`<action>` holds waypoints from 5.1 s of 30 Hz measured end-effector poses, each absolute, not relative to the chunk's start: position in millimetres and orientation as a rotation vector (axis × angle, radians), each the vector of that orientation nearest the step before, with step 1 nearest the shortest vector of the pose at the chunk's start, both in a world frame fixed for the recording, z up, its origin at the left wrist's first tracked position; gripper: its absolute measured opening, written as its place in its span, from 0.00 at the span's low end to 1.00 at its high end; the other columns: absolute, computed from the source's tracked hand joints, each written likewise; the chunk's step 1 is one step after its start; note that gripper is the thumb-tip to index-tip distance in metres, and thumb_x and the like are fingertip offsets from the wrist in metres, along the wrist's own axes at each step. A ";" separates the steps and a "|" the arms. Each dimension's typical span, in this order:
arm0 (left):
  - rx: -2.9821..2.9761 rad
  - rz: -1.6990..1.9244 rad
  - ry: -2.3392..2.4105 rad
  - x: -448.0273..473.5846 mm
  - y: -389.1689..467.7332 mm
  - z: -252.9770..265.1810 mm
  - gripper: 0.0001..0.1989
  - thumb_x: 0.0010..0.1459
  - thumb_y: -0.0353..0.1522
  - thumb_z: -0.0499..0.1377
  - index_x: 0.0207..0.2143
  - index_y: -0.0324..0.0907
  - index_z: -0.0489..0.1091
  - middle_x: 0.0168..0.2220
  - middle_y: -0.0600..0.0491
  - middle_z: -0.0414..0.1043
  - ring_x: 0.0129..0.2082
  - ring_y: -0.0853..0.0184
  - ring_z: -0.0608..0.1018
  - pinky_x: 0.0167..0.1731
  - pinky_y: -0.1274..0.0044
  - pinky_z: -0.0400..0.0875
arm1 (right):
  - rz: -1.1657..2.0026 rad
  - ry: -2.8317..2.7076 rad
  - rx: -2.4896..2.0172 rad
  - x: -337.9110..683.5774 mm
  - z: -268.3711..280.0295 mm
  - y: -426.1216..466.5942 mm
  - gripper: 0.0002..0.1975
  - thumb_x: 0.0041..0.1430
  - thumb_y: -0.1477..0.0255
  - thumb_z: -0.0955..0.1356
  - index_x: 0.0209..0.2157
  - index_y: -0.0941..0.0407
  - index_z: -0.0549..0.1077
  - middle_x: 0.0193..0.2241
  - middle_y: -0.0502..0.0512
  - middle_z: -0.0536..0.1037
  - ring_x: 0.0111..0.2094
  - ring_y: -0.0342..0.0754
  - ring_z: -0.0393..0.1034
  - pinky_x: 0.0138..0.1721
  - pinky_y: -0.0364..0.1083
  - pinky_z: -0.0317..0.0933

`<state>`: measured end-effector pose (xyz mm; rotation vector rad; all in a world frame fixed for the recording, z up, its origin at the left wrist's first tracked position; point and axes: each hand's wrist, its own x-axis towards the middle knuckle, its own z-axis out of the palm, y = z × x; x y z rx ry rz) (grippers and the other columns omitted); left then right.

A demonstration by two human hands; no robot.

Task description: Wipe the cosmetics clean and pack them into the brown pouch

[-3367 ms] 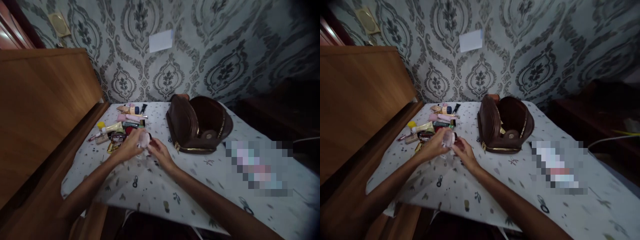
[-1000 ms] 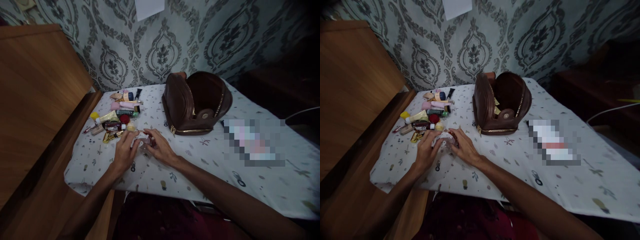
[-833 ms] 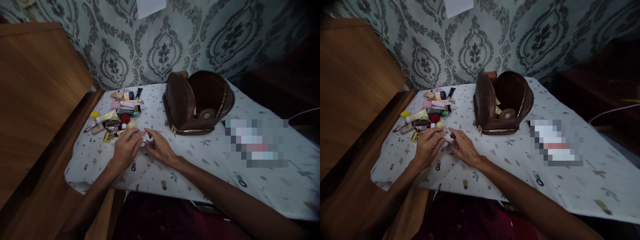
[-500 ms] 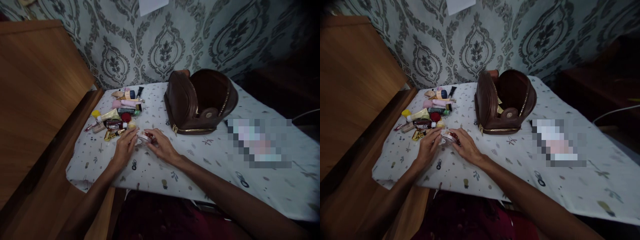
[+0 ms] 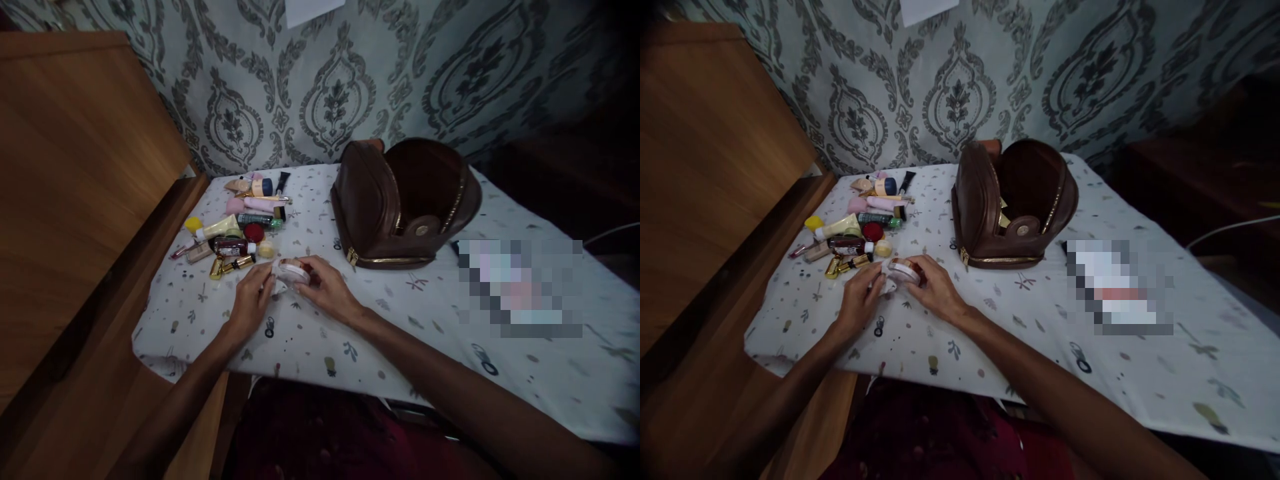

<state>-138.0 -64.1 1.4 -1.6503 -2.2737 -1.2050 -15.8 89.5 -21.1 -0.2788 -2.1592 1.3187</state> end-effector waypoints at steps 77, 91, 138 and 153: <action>-2.003 -0.894 -1.568 -120.3 -52.1 19.8 0.19 0.64 0.21 0.52 0.53 0.46 0.69 0.57 0.45 0.68 0.62 0.59 0.68 0.54 0.60 0.74 | 2.857 -0.659 -0.405 -15.6 5.7 91.3 0.12 0.59 0.59 0.64 0.32 0.53 0.72 0.25 0.49 0.78 0.25 0.45 0.68 0.27 0.43 0.63; -2.044 -1.126 -1.607 -118.1 -51.8 26.2 0.14 0.65 0.23 0.49 0.47 0.41 0.71 0.53 0.42 0.73 0.56 0.61 0.73 0.53 0.64 0.73 | 2.804 -0.855 -0.518 -17.4 2.8 89.0 0.14 0.58 0.58 0.68 0.30 0.55 0.74 0.22 0.47 0.76 0.24 0.42 0.67 0.25 0.41 0.62; -2.081 -1.124 -1.872 -135.3 10.1 -9.5 0.12 0.66 0.38 0.53 0.35 0.43 0.73 0.40 0.48 0.76 0.39 0.64 0.81 0.40 0.76 0.79 | 0.062 -2.559 -1.153 23.9 173.8 284.2 0.15 0.62 0.66 0.63 0.38 0.63 0.76 0.38 0.63 0.79 0.38 0.51 0.73 0.34 0.43 0.60; -2.198 -1.031 -1.931 -145.9 8.2 -24.4 0.14 0.64 0.40 0.54 0.36 0.43 0.76 0.42 0.47 0.77 0.41 0.63 0.82 0.43 0.75 0.80 | -0.147 -2.934 -1.239 -32.9 135.8 316.7 0.21 0.47 0.76 0.76 0.45 0.63 0.77 0.47 0.68 0.79 0.52 0.60 0.73 0.50 0.49 0.67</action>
